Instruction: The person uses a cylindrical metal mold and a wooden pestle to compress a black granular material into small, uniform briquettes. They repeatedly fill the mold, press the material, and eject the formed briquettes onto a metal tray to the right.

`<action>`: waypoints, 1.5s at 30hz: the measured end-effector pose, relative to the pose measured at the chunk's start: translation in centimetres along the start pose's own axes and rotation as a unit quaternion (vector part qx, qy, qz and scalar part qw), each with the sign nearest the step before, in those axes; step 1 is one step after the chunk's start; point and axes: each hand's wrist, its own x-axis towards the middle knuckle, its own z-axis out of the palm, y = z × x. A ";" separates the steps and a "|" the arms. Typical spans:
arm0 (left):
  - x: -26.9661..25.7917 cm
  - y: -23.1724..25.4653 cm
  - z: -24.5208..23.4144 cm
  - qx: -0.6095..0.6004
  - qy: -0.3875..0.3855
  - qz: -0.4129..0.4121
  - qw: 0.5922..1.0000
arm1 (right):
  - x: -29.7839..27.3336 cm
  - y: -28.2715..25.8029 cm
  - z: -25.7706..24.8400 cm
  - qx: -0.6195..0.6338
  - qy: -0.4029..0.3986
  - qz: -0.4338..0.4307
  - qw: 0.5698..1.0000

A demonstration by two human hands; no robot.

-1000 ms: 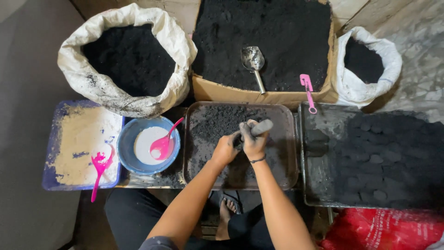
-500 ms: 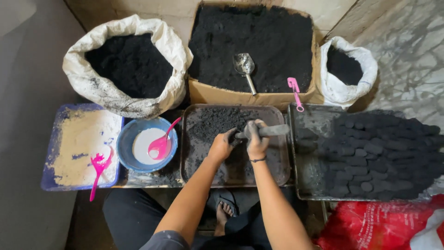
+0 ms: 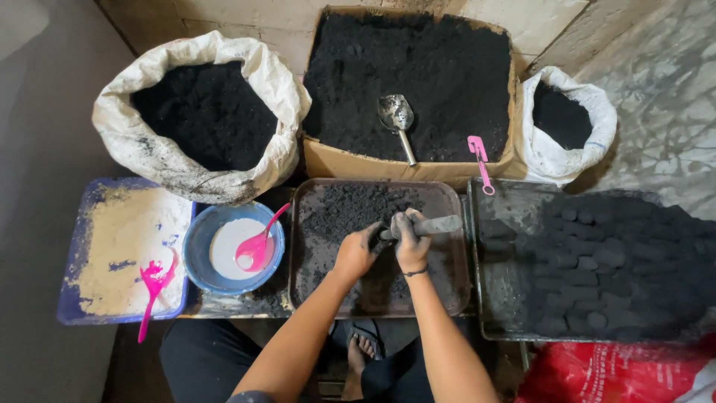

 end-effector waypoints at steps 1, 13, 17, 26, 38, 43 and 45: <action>0.0 0.1 0.0 -0.001 -0.002 0.001 1.000 | 0.0 0.0 -0.1 -0.002 0.002 0.000 1.000; 0.1 -0.4 -0.3 0.041 -0.004 0.045 0.998 | -0.5 -0.1 0.3 -0.044 -0.007 -0.003 0.999; 0.2 -0.3 -0.7 0.099 -0.017 0.045 0.994 | 0.2 -0.1 0.5 -0.042 0.007 0.001 0.999; 0.0 -0.4 0.1 0.143 -0.021 0.014 0.989 | -2.1 -1.3 -1.5 -0.123 0.036 -0.108 0.986; -0.7 1.7 -1.8 0.094 -0.015 0.001 0.995 | -0.8 -2.7 0.8 -0.136 -0.022 -0.061 0.989; 0.2 0.1 -0.4 0.060 -0.010 0.013 0.998 | -0.5 -0.9 0.5 -0.124 -0.011 -0.002 0.992; 0.1 0.5 -0.6 0.055 0.007 0.030 0.998 | -0.2 -1.0 0.8 -0.109 -0.018 0.003 0.994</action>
